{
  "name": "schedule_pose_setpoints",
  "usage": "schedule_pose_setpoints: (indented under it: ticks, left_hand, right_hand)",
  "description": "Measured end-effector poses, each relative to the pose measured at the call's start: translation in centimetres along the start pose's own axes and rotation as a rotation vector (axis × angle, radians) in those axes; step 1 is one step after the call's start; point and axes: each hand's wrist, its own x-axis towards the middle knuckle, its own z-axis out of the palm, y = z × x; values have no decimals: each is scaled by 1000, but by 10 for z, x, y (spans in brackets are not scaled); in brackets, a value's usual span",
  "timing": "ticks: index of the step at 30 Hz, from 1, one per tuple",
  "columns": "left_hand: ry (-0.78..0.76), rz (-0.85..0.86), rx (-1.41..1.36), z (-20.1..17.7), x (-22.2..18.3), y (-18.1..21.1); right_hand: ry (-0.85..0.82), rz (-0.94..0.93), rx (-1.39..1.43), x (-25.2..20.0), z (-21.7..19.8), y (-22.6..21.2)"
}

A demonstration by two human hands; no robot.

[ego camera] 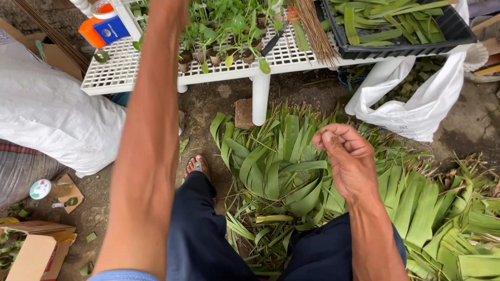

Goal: Manually tearing long green leaves into thinner, uniform strips for use as tying material or weaving.

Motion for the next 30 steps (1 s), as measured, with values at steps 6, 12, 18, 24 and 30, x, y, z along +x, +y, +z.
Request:
schedule_pose_setpoints:
  ticks: [6, 12, 18, 24, 30]
  left_hand:
    - [-327, -408, -587, -3, -57, -47]
    - [-565, -431, -393, -11, -137, -52]
    - [-566, -423, -277, 0, -174, -30]
    - [-369, -438, -335, 3, -187, -68]
    - [-350, -477, -189, 21, -200, -103]
  right_hand:
    - [-26, 18, -152, -3, 11, -13]
    - [-70, -106, -182, -10, 21, -1]
    - [-85, -186, -247, -14, 21, -6]
    - [-3, -145, -346, -21, 12, 9]
    - [10, -462, -771, -19, 16, 5]
